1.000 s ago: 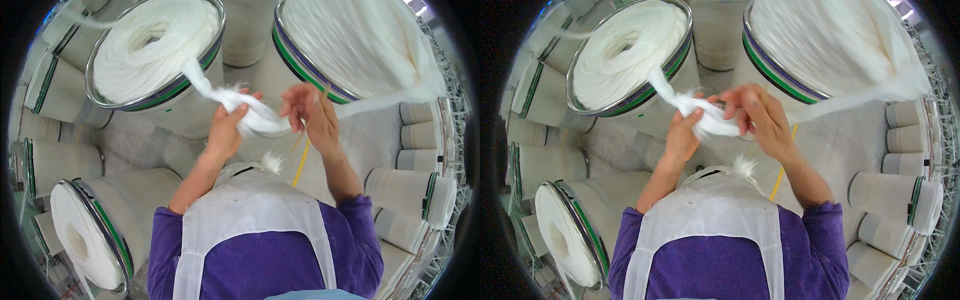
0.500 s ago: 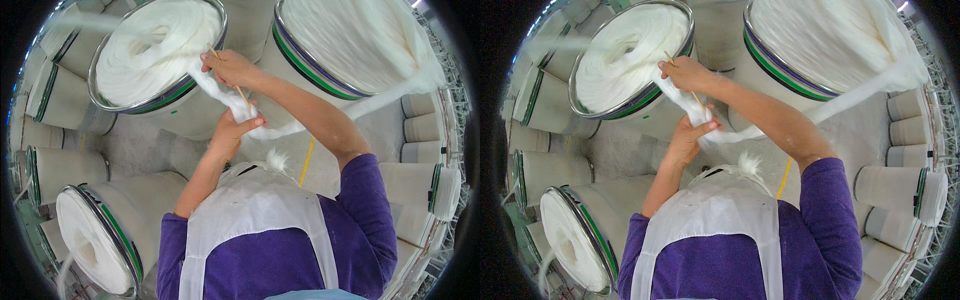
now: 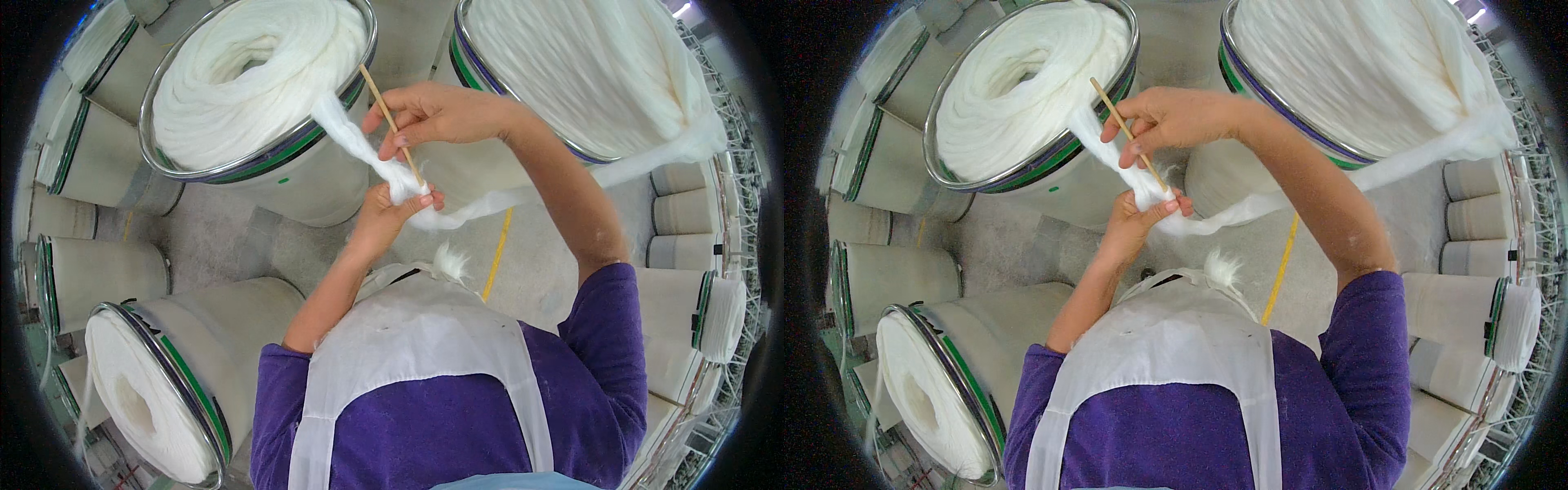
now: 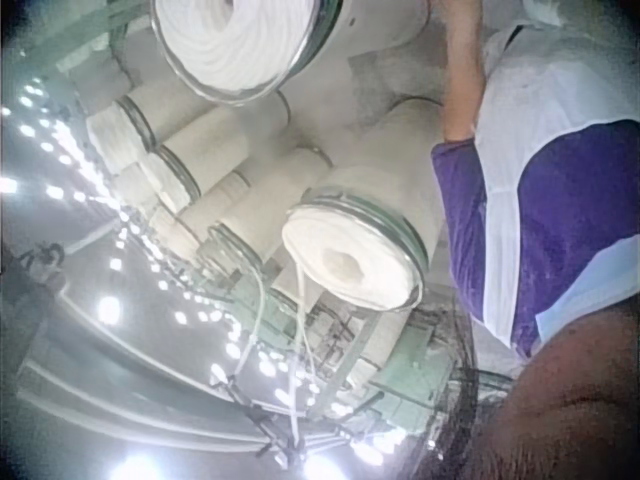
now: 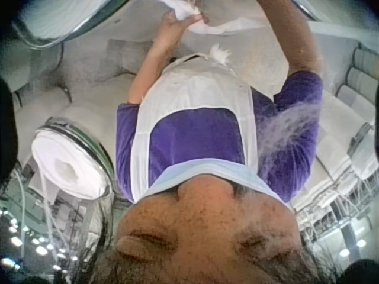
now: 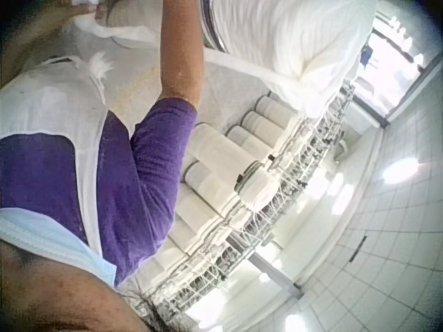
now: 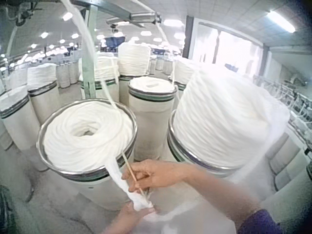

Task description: The person walks among large white textile roving bobbins in a factory, then repeatedly pulls strands from the bobbins, twists them together by hand, and uses a small wooden stick to secure the twisted ends. The person moves between bobbins and repeats the same handling steps.

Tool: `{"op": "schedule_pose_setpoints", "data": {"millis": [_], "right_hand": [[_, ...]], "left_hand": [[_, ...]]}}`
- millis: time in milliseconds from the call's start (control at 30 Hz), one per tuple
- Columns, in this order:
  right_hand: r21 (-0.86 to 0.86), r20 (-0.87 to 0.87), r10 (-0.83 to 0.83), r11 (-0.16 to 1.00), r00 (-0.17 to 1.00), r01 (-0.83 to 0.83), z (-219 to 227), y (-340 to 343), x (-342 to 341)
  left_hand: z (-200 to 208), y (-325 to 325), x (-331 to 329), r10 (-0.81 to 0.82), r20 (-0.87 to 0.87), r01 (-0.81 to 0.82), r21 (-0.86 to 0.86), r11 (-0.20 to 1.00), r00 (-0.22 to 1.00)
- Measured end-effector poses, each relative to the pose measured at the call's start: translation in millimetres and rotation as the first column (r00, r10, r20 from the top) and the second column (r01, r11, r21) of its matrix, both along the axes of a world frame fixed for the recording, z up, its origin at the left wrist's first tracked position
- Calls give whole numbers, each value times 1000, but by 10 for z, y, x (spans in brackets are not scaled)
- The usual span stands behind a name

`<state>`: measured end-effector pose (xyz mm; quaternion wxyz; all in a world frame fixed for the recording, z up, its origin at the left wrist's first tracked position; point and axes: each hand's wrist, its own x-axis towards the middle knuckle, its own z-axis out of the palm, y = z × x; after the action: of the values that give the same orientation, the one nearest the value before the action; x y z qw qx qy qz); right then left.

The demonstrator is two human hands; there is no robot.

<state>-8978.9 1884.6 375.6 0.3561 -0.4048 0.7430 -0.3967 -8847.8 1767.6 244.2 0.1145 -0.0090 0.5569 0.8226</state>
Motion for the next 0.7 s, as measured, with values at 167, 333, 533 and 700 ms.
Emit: {"op": "schedule_pose_setpoints", "data": {"millis": [167, 333, 533, 700], "right_hand": [[15, -64, -96, 995, 993, 97, -160, 4, 21], [-25, -26, -121, 992, 992, 121, -274, -43, 42], [-98, 60, -125, 987, 990, 131, -328, -160, 91], [-75, -94, -164, 985, 982, 157, -387, -251, 53]], "left_hand": [[48, -6, -24, -27, -66, 26, -15, 1000, 997], [23, -52, -47, -64, -42, 64, -17, 998, 997], [-7, -138, -62, -67, -37, 70, 77, 995, 997], [-1, -133, -73, -19, 14, 18, 112, 994, 1000]]}}
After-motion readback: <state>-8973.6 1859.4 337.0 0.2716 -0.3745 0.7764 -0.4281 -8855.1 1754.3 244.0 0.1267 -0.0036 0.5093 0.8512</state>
